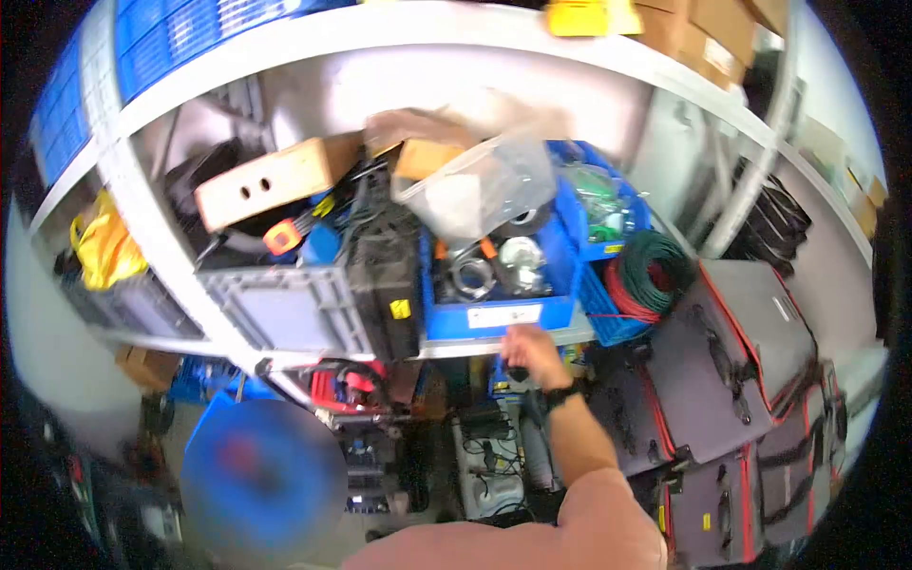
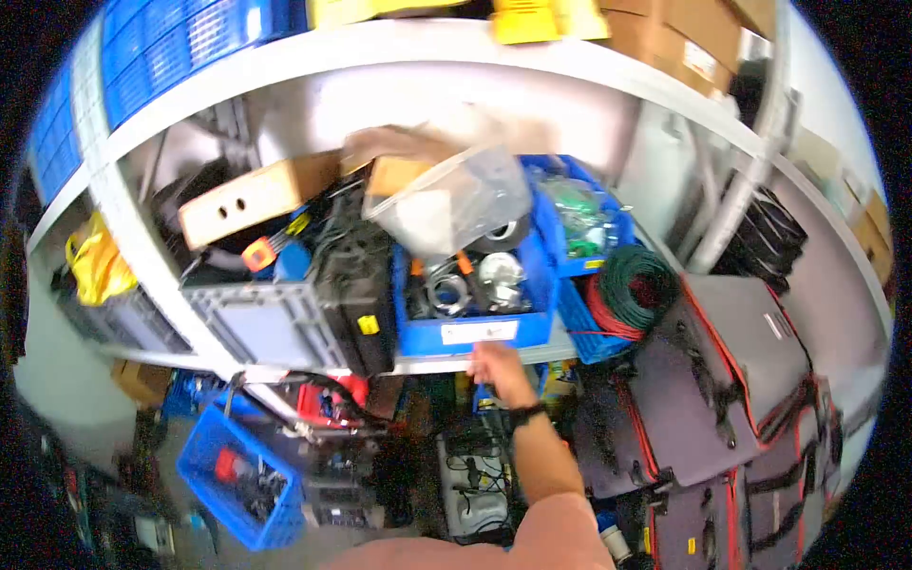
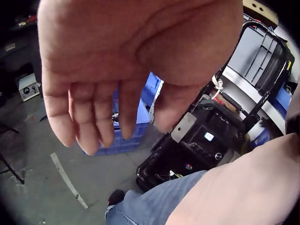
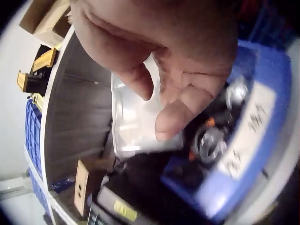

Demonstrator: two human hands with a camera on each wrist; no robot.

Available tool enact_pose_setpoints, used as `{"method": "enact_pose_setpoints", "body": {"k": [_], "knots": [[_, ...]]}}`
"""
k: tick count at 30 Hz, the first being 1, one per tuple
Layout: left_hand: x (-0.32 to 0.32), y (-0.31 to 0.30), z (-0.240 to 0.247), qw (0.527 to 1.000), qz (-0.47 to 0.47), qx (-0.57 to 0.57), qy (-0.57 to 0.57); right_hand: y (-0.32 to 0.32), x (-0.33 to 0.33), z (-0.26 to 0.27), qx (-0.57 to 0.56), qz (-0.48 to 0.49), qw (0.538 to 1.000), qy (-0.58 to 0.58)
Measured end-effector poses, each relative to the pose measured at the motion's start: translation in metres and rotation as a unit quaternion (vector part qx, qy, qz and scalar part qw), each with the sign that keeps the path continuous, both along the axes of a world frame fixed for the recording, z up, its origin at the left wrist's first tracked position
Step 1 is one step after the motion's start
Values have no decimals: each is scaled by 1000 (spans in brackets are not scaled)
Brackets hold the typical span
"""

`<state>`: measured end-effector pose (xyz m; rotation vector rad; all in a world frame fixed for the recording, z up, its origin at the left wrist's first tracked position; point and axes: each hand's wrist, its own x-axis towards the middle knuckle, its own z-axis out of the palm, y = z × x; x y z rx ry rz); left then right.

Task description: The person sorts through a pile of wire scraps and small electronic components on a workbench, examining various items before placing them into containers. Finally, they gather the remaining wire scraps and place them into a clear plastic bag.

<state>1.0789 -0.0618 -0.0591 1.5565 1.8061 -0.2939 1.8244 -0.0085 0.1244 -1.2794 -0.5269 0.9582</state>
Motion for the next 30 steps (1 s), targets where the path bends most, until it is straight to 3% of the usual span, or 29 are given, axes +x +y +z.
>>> {"method": "enact_pose_setpoints", "body": {"k": [1,2,3,4,6,7,8,9,11,16,20,23,26,28,30], "knots": [[-14,-15,-10,1000,-15,3,5,-5,-37,-13,-43,24,999,10],[-39,-30,-31,994,-102,21,28,-11,-70,-26,-70,53,996,19],[-66,-50,-54,936,-327,53,123,-14,-95,-53,-62,110,991,50],[-83,-75,-69,893,-412,72,167,-20,-132,-58,-128,122,982,61],[-61,-91,-42,906,-374,33,194,-33,-183,-96,-166,231,959,9],[-50,-97,-31,926,-312,8,215,-39,-200,-120,-173,296,938,48],[-55,-110,-35,947,-254,64,188,-48,-233,-113,-209,303,929,38],[-51,-113,-11,981,-140,33,128,-52,-262,-108,-241,360,901,-13],[-57,-126,3,994,98,22,32,-55,-299,-114,-269,420,864,-73],[-121,-186,-13,981,185,52,-19,-35,-387,-132,-286,494,797,-197],[-188,-233,-2,964,255,58,-38,-11,-467,-143,-265,484,782,-289],[-232,-261,12,927,371,45,-33,-1,-528,-159,-269,514,755,-305],[-276,-277,19,918,381,106,-4,8,-575,-188,-275,555,717,-319],[-297,-271,33,910,392,136,-12,13,-603,-208,-337,577,643,-375],[-316,-270,31,900,402,165,-31,15,-626,-223,-320,577,643,-388]]}}
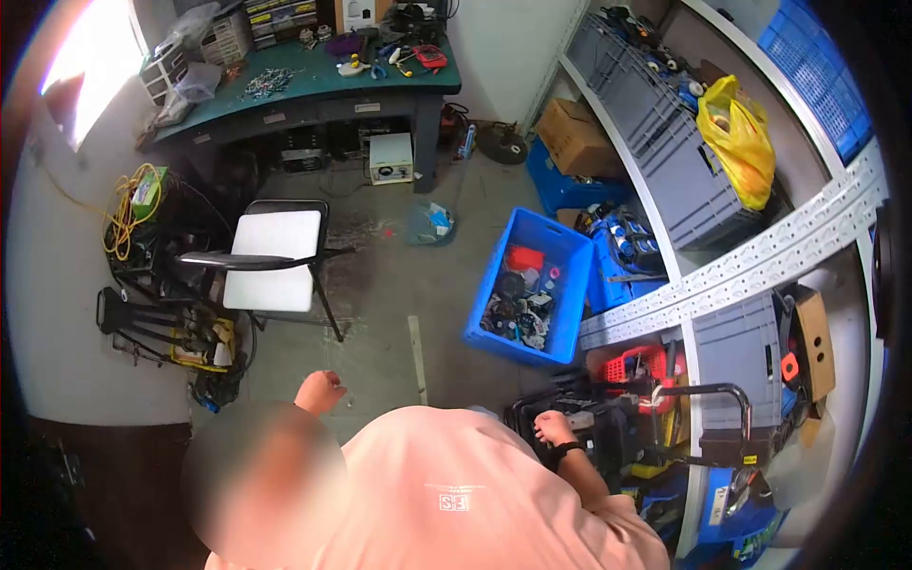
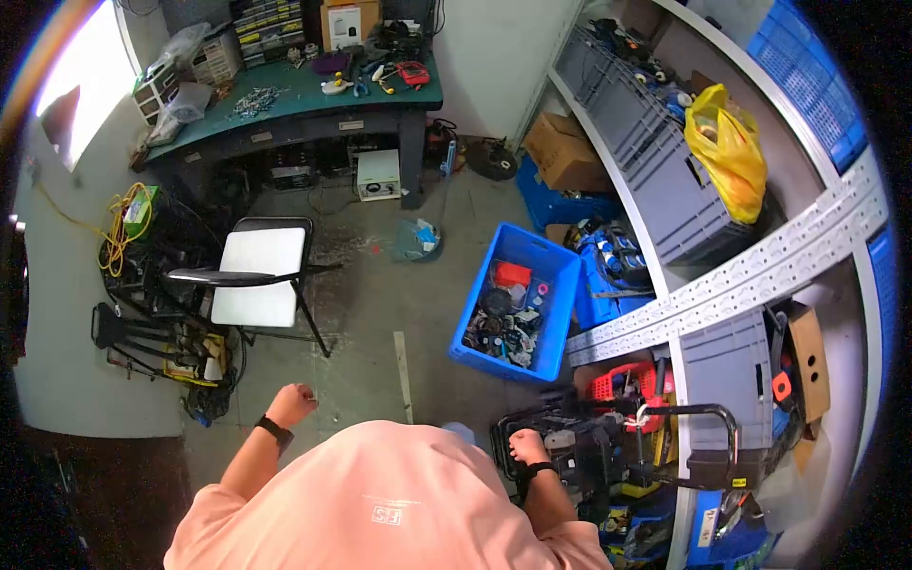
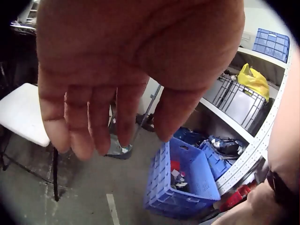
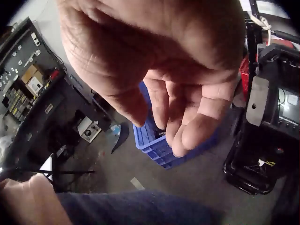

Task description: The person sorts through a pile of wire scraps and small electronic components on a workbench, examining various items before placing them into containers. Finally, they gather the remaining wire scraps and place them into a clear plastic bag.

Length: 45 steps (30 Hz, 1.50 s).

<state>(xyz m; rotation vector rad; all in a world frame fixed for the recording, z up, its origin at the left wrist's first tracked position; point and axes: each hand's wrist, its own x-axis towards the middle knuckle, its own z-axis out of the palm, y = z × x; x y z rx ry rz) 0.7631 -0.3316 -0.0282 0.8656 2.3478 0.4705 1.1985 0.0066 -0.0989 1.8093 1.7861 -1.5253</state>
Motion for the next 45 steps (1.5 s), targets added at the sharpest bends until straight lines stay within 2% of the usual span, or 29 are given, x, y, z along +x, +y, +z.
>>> {"method": "enact_pose_setpoints", "body": {"k": [2,3,5,6,7,8,10,12,13,16,17,19,22,25,26,28,30,31,32,33,34,35,36,37,38,40,41,44,45], "knots": [[-21,18,-22,993,-87,12,77,17,-16,-14,-48,45,998,20],[-25,38,0,995,-82,-7,60,39,-9,-43,-166,-22,981,100],[-55,57,-30,990,-130,14,56,68,-16,-89,-98,157,963,198],[-72,68,-39,987,-142,21,75,84,-31,-118,-101,185,970,124],[-77,88,-8,997,-51,50,20,98,-50,-127,-201,97,971,86],[-95,105,3,995,-74,58,38,98,-83,-108,-94,139,985,-27],[-147,119,-58,983,-106,119,91,132,-120,-147,-140,91,985,-43],[-164,160,-11,994,21,103,30,165,-147,-191,-139,78,987,-4],[-187,169,-29,995,-6,86,48,188,-161,-194,-148,67,987,18],[-282,168,-142,917,-304,75,247,238,-233,-139,-125,47,991,-3],[-282,182,-118,959,-216,60,175,257,-255,-124,-87,38,995,15],[-253,239,17,997,-6,58,44,295,-279,-118,-28,43,998,29],[-310,238,-59,976,-109,73,173,325,-324,-72,-14,29,999,30],[-331,274,-3,984,-55,3,168,338,-356,-57,19,49,998,35],[-358,274,-28,984,-73,0,165,334,-369,-37,21,47,999,17],[-418,277,-90,990,-9,138,-26,334,-380,-45,-20,-2,998,64],[-453,311,-94,983,-18,169,-68,335,-387,-59,0,-16,999,51],[-468,328,-81,975,-10,196,-104,338,-381,-69,100,172,973,119],[-488,336,-75,966,2,220,-139,330,-391,-66,203,327,923,34],[-522,341,-111,936,71,177,-297,321,-401,-61,317,453,832,-49],[-541,352,-117,979,-153,126,-49,314,-414,-55,308,451,836,-53],[-549,363,-105,911,-357,60,198,306,-421,-51,222,467,843,-148],[-552,372,-96,897,-373,42,235,296,-425,-46,128,491,828,-239],[-540,393,-21,860,-443,-34,252,281,-421,-40,106,528,808,-238],[-554,388,-46,874,-413,77,243,279,-427,-30,133,498,833,-201],[-563,400,-18,926,-353,-21,135,277,-440,-13,163,452,864,-152],[-574,392,-49,918,-368,22,144,282,-446,-18,166,445,863,-172],[-576,419,59,989,-149,9,19,301,-462,-38,188,436,855,-207],[-580,417,54,993,-121,2,6,308,-466,-44,198,439,850,-215]]}}
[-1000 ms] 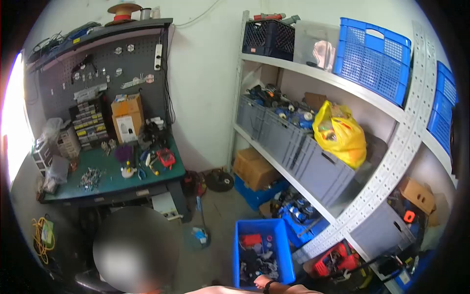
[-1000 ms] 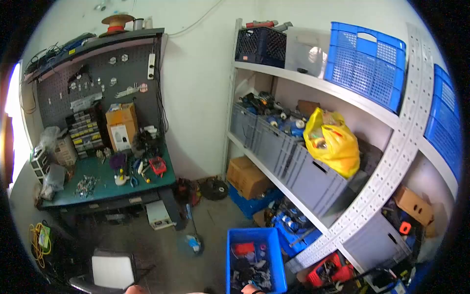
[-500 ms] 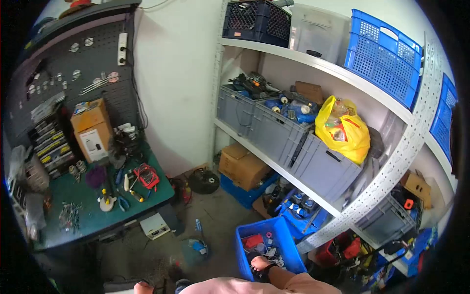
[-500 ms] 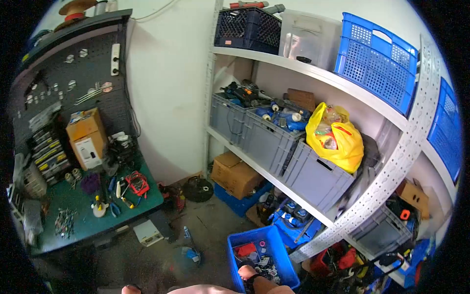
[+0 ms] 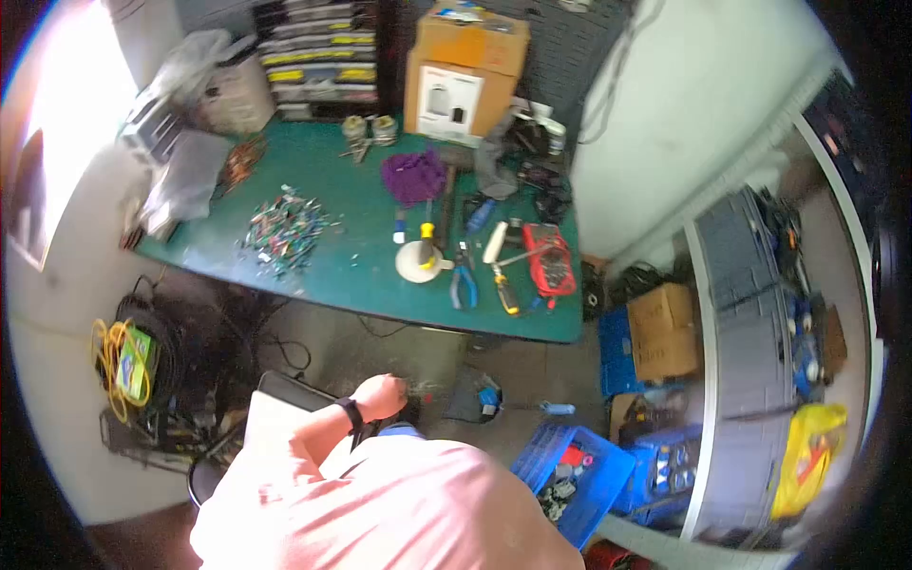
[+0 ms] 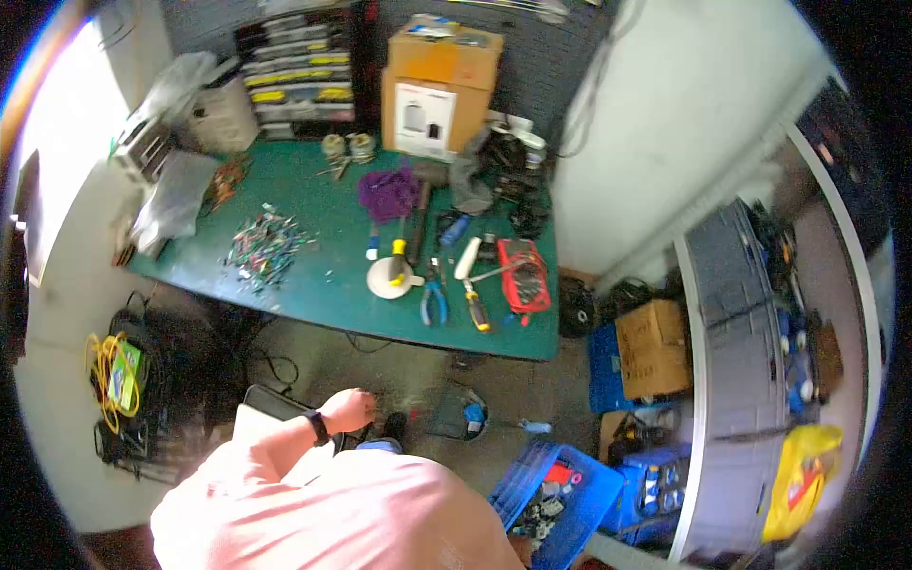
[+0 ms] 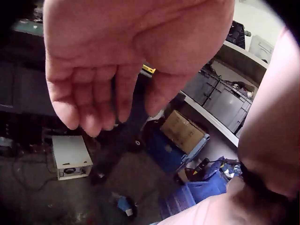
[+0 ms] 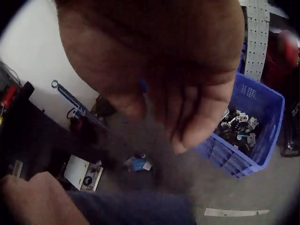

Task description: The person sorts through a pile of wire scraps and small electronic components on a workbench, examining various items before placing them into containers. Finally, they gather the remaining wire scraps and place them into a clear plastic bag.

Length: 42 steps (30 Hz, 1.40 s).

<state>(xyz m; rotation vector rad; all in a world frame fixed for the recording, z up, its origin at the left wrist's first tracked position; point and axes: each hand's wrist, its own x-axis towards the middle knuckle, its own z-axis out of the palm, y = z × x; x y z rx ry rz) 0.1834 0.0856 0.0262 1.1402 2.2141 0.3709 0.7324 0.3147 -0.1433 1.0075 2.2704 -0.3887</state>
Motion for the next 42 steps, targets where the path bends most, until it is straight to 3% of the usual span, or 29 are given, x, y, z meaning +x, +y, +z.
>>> {"method": "enact_pose_setpoints", "body": {"k": [5,12,21,25,31,35,40,42], "knots": [[-11,-8,-4,993,84,81,4,31,-16,-26,43,32,999,6],[0,-48,12,987,124,51,87,48,2,-97,108,133,984,50],[-14,-79,44,965,208,56,149,46,-39,-77,14,11,998,57],[-45,-81,50,957,194,72,202,53,-58,-55,-6,-30,998,50],[-126,-94,54,922,303,110,214,56,-110,-19,-21,-87,995,37],[-214,-117,69,879,343,131,304,44,-181,0,-26,-101,994,33],[-354,-184,80,815,343,115,452,16,-275,16,-30,-35,999,21],[-399,-218,79,795,346,74,493,-6,-309,17,-26,57,998,32]]}}
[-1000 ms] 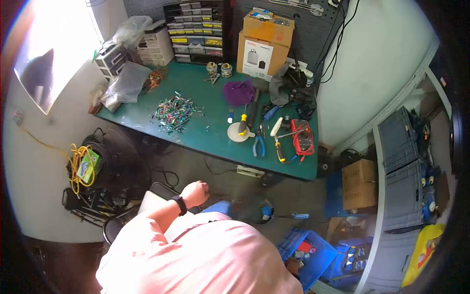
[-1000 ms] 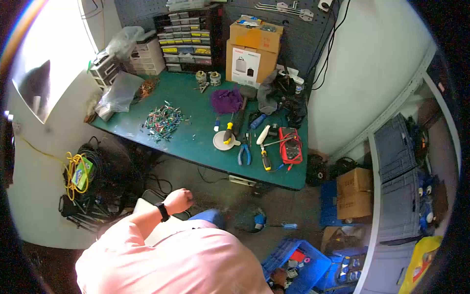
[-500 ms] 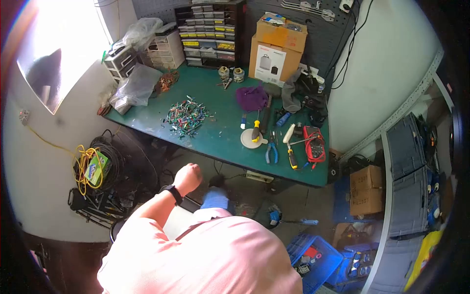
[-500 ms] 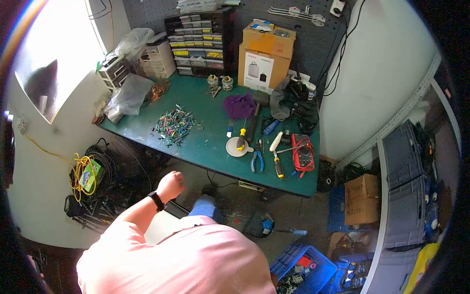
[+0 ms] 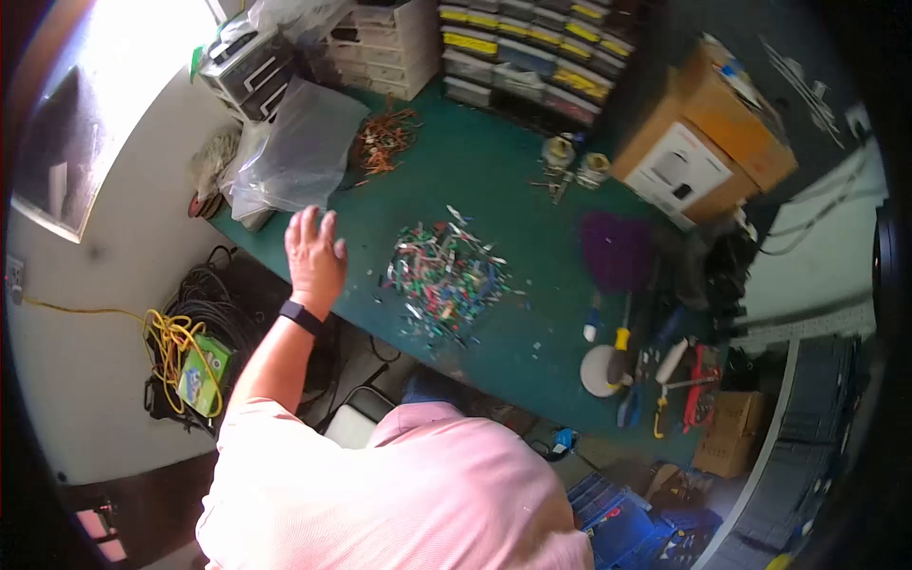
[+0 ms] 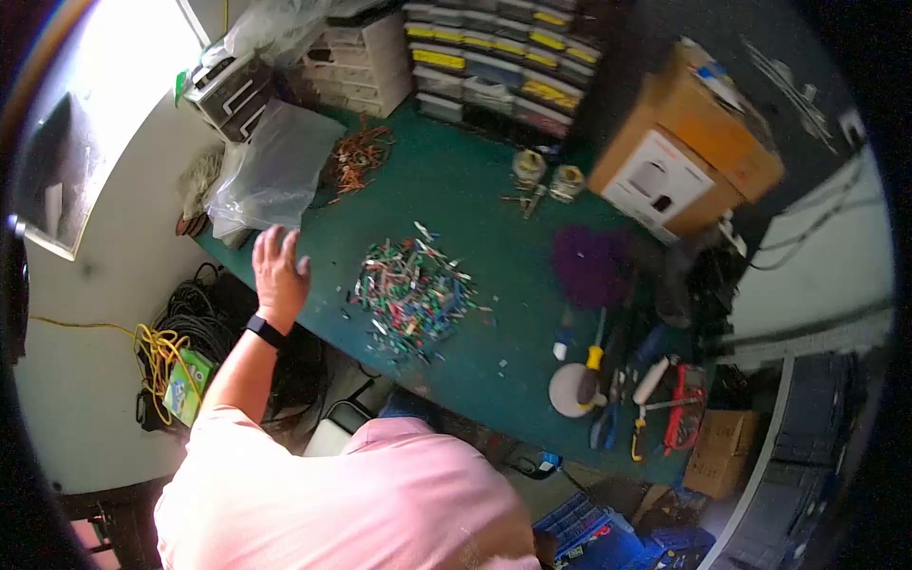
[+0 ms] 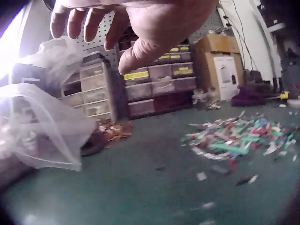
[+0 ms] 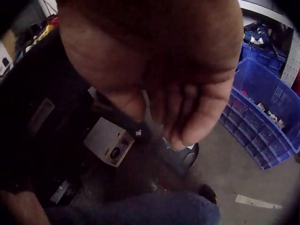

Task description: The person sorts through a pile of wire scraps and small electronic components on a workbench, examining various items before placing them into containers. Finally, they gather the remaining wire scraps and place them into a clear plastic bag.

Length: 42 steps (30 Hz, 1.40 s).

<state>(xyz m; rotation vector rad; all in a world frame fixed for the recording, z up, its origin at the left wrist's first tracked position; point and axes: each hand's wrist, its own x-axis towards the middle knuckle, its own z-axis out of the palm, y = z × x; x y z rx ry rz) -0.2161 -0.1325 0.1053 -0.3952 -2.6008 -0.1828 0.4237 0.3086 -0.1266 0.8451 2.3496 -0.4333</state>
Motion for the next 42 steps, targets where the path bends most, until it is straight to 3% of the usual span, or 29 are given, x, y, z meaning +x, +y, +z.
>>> {"method": "enact_pose_setpoints", "body": {"k": [4,6,8,10,11,12,13,14,15,17,18,22,24,25,27,28,30,33,34,38,40,42], "knots": [[-69,-64,9,986,80,-143,-8,-45,-51,16,81,239,956,148],[-88,-84,10,978,96,-184,-29,-58,-57,15,105,287,935,182],[-98,-101,8,965,111,-232,-44,-54,-63,-2,-1,237,971,39],[-105,-110,6,962,114,-243,-54,-52,-71,-17,-65,183,979,-64],[-106,-113,6,961,115,-244,-56,-54,-75,-27,-99,141,982,-78],[-106,-114,6,960,116,-249,-59,-53,-75,-42,-168,38,982,-81],[-106,-115,6,964,107,-241,-43,-54,-73,-57,-297,-188,935,-52],[-104,-116,8,967,97,-235,-26,-58,-78,-67,-425,-490,761,15],[-101,-115,10,965,98,-242,-25,-64,-81,-76,-437,-616,654,36],[-98,-109,14,967,91,-236,-22,-70,-94,-87,-388,-583,713,32],[-95,-109,14,969,81,-234,-18,-74,-99,-93,-330,-547,769,29],[-66,-79,13,989,-23,-146,9,-79,-116,-115,-276,-636,717,76],[-46,-59,4,993,-75,-86,15,-81,-119,-124,-245,-596,758,101],[-41,-54,-3,993,-85,-77,24,-80,-117,-131,-241,-602,753,114],[-37,-51,-16,992,-97,-84,15,-80,-107,-163,-277,-509,793,188],[-41,-53,-19,991,-95,-90,35,-79,-105,-173,-276,-515,787,199],[-55,-65,-23,985,-35,-148,79,-82,-113,-173,-207,-482,825,208],[-66,-77,-15,969,14,-218,114,-97,-106,-189,-181,-505,788,302],[-73,-87,-14,965,16,-237,110,-93,-99,-198,-161,-405,855,280],[-93,-107,-16,963,8,-261,68,-129,-127,-144,-133,-424,847,292],[-111,-121,-24,958,-38,-264,105,-144,-150,-113,-119,-359,871,315],[-121,-125,-21,956,-69,-251,138,-151,-159,-105,-132,-380,853,332]]}}
